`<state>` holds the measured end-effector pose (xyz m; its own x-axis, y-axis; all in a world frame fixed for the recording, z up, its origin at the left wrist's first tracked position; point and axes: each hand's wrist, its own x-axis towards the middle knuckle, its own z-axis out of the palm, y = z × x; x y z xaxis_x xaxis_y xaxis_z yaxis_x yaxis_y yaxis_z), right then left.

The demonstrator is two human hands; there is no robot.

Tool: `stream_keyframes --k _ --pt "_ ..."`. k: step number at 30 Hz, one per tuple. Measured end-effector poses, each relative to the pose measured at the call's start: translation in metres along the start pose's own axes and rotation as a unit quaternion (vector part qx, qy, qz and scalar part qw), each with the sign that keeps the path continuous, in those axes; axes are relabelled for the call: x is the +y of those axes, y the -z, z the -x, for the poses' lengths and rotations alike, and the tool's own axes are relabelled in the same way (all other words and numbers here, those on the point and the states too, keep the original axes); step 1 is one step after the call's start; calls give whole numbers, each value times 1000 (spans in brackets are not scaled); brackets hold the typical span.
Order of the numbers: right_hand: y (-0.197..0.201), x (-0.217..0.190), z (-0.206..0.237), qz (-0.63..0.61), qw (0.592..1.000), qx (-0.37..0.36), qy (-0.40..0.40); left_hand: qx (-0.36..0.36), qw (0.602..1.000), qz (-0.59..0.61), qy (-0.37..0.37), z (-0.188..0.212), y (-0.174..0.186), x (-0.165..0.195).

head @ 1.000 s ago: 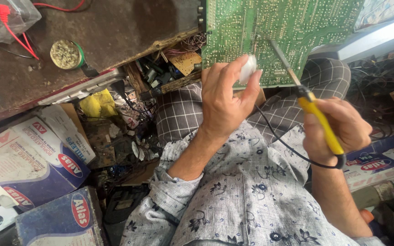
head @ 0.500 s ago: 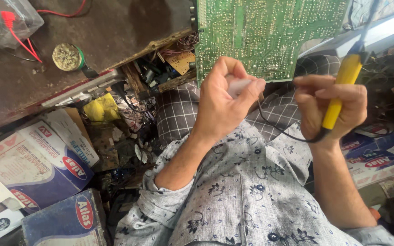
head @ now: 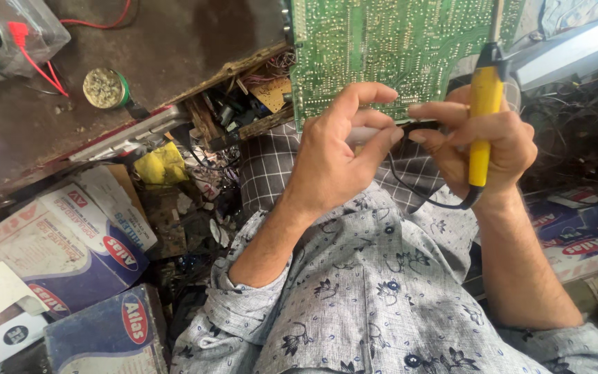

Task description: The person solders a green circuit board using a soldering iron and solder wire, then scrapes the board with a metal tool. The person holds the board with one hand while applying heat and solder with the other, then switches to scraping the surface.

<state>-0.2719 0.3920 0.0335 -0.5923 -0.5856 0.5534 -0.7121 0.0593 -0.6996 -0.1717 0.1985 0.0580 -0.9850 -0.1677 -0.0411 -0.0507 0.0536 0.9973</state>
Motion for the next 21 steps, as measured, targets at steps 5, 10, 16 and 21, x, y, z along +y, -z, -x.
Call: stream_keyframes --k 5,10,16,21 --pt "5 2 1 -22 1000 16 11 -10 999 -46 -22 1 -8 5" --pt "17 12 -5 -41 997 -34 53 45 990 -102 -82 4 -28 7" --pt "35 31 -16 -166 981 -102 5 147 980 -100 -93 6 -55 17" --pt "39 35 7 -88 994 -47 32 122 984 -83 -95 11 -57 2"
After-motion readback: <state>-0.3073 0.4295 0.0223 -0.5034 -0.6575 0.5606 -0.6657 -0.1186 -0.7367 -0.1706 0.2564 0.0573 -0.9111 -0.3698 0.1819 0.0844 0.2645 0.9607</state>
